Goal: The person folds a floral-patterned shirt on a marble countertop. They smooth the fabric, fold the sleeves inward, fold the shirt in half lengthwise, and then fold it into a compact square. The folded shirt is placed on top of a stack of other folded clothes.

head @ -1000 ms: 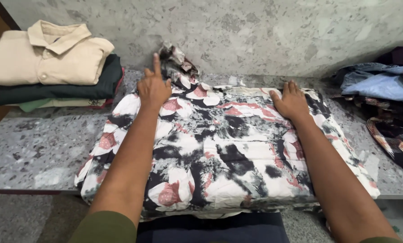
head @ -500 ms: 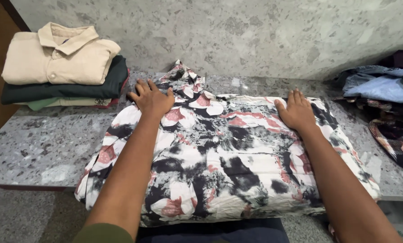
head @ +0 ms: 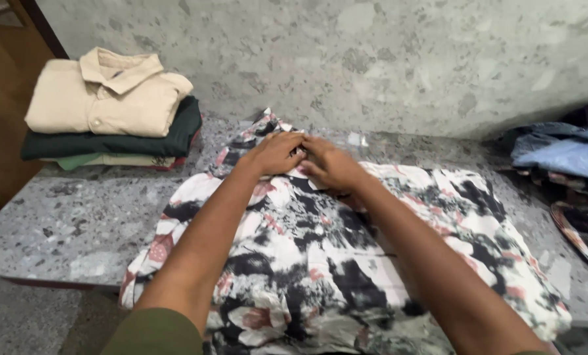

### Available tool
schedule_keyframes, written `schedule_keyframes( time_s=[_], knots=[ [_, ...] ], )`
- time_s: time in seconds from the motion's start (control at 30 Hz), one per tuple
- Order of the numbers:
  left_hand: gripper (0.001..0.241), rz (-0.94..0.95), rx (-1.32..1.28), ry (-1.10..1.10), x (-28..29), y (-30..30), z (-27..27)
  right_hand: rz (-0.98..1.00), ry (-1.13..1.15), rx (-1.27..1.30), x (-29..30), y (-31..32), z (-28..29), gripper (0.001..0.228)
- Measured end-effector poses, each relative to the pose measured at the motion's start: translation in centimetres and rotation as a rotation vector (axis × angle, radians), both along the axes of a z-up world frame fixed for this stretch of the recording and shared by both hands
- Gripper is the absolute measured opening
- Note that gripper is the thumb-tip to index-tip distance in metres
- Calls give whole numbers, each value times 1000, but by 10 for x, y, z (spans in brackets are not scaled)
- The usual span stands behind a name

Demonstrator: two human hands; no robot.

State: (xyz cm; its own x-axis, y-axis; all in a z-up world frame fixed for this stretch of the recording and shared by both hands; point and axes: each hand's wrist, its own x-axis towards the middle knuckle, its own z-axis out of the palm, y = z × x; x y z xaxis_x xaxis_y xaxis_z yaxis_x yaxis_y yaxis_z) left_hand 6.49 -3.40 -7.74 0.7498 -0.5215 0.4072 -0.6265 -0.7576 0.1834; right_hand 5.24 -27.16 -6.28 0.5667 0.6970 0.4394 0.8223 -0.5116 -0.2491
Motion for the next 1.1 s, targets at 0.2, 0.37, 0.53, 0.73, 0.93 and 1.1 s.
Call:
schedule_keyframes(
  time_s=[0.2, 0.37, 0.53, 0.73, 0.93, 1.1],
  knots=[
    [56, 139, -124, 38, 3, 66, 10, -113, 97, -198, -8, 10, 3, 76],
    [46, 459, -46, 18, 2, 101, 10, -124, 41, -229, -4, 2, -13, 77],
    [39, 733, -441, 88, 1, 100, 16, -169, 97, -182, -9, 4, -6, 76],
    [26, 626, -313, -47, 2, 91, 3, -517, 331, 82, 32, 72, 30, 54],
    [32, 682, -548, -158, 18, 99, 3, -366, 94, 435, 89, 90, -32, 24],
    [35, 626, -617, -152, 36, 107, -4, -283, 390, 774, 110, 88, -30, 15]
  ],
)
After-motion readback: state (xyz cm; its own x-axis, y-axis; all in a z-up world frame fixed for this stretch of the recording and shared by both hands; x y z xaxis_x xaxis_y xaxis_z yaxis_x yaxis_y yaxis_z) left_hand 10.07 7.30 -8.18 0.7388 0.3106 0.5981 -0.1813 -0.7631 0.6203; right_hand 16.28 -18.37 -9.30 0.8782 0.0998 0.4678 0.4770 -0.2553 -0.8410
